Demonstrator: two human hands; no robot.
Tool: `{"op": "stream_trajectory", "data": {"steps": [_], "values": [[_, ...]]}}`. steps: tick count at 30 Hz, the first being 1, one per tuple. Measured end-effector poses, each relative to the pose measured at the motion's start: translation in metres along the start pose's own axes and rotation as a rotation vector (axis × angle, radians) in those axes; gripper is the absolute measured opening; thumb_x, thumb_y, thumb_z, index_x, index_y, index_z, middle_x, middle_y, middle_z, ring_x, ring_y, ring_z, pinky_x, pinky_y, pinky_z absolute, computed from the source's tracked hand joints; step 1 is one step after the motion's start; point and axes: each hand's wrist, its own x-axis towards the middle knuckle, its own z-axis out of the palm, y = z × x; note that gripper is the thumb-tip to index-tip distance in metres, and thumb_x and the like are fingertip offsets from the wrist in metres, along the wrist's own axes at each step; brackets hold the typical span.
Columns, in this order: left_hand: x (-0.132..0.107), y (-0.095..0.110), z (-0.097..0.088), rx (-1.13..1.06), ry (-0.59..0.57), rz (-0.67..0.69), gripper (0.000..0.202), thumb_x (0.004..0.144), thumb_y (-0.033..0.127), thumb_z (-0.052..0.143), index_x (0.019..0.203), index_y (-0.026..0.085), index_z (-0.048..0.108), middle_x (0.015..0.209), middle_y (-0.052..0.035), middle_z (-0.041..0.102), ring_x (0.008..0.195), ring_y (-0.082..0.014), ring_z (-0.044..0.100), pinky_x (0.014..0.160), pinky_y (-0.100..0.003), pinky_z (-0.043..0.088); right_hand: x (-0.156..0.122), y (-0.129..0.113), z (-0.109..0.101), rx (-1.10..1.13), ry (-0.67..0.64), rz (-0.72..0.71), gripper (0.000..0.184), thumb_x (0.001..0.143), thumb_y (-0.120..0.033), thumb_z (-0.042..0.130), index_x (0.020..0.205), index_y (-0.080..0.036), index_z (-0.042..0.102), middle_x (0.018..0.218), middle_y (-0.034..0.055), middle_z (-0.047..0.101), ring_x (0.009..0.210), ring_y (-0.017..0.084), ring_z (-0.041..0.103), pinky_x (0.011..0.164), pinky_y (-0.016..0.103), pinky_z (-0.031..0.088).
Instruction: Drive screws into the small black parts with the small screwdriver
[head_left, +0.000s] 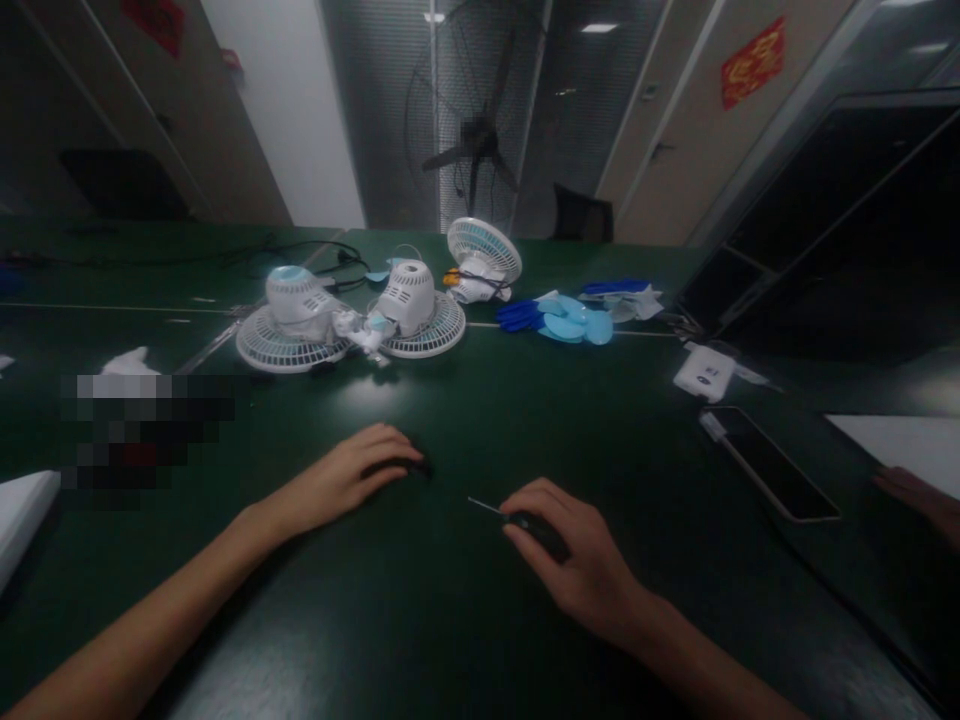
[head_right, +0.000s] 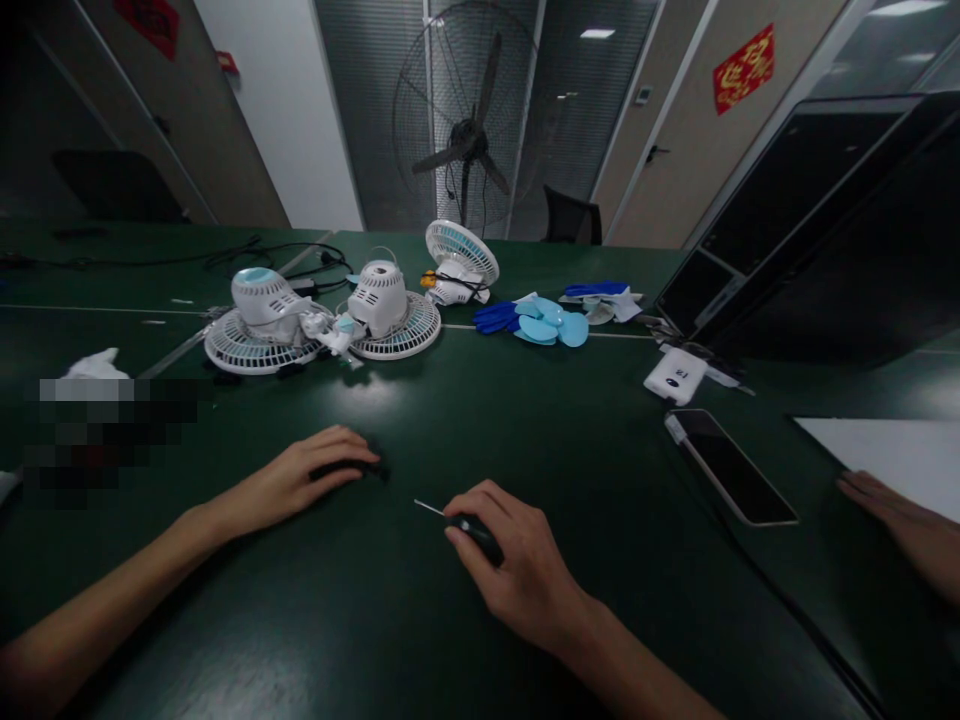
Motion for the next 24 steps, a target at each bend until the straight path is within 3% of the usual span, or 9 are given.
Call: {"op": "stream_trajectory", "data": {"steps": [4, 7, 9, 14, 17, 21, 24], "values": [[-0.019, -0.061, -0.034, 0.203, 0.251, -0.165, 0.039, 0.108, 0.046, 0.049, 0.135, 0.026, 0.069, 0.132, -0.0106, 0.067, 0.12, -0.0287, 0.064, 0.105, -0.044, 0.053, -0.001, 0.0, -0.001, 0.007, -0.01, 0.018, 0.019, 0.104, -0.019, 0.061, 0.121, -0.025, 0.065, 0.11, 0.0026, 0.068, 0.094, 0.017, 0.068, 0.081, 0.031, 0.054], [-0.031, -0.091, -0.053, 0.256, 0.353, -0.275, 0.042, 0.106, 0.05, 0.05, 0.132, 0.024, 0.07, 0.132, -0.0116, 0.068, 0.116, -0.0302, 0.066, 0.1, -0.043, 0.055, 0.001, -0.001, -0.002, -0.004, -0.008, 0.026, 0.018, 0.104, -0.019, 0.06, 0.12, -0.024, 0.066, 0.109, 0.003, 0.068, 0.094, 0.018, 0.068, 0.08, 0.031, 0.055], [-0.034, -0.096, -0.058, 0.261, 0.375, -0.294, 0.043, 0.104, 0.051, 0.051, 0.132, 0.024, 0.07, 0.132, -0.0114, 0.068, 0.114, -0.0302, 0.066, 0.098, -0.042, 0.055, 0.002, -0.002, -0.002, -0.011, 0.0, 0.023, 0.019, 0.103, -0.019, 0.06, 0.12, -0.025, 0.066, 0.11, 0.0032, 0.069, 0.095, 0.018, 0.069, 0.08, 0.03, 0.056], [-0.034, -0.086, -0.06, 0.226, 0.349, -0.313, 0.048, 0.102, 0.054, 0.053, 0.135, 0.024, 0.069, 0.133, -0.0112, 0.069, 0.109, -0.029, 0.069, 0.09, -0.037, 0.057, 0.003, -0.002, -0.001, -0.137, 0.059, 0.003, 0.026, 0.1, -0.016, 0.066, 0.123, -0.026, 0.067, 0.113, 0.0042, 0.072, 0.101, 0.021, 0.069, 0.085, 0.034, 0.058], [-0.04, -0.087, -0.065, 0.209, 0.357, -0.39, 0.056, 0.096, 0.061, 0.06, 0.139, 0.025, 0.067, 0.129, -0.0106, 0.072, 0.099, -0.0276, 0.071, 0.08, -0.035, 0.058, 0.003, -0.001, 0.002, -0.255, 0.063, -0.012, 0.028, 0.097, -0.013, 0.068, 0.122, -0.027, 0.07, 0.112, 0.0043, 0.073, 0.101, 0.023, 0.068, 0.08, 0.036, 0.059], [-0.052, -0.1, -0.077, 0.233, 0.328, -0.536, 0.063, 0.08, 0.069, 0.076, 0.12, 0.021, 0.073, 0.114, -0.0104, 0.076, 0.092, -0.0287, 0.072, 0.075, -0.034, 0.057, 0.003, -0.001, 0.005, -0.364, 0.04, -0.033, 0.028, 0.099, -0.013, 0.065, 0.121, -0.028, 0.071, 0.112, 0.0044, 0.073, 0.101, 0.025, 0.068, 0.073, 0.036, 0.06], [-0.057, -0.105, -0.085, 0.222, 0.216, -0.617, 0.057, 0.082, 0.07, 0.072, 0.109, 0.02, 0.075, 0.107, -0.0073, 0.076, 0.092, -0.0288, 0.071, 0.078, -0.035, 0.056, 0.003, 0.0, 0.005, -0.359, 0.051, -0.033, 0.034, 0.099, -0.017, 0.066, 0.131, -0.028, 0.068, 0.122, 0.006, 0.071, 0.11, 0.026, 0.068, 0.088, 0.046, 0.063]]}}
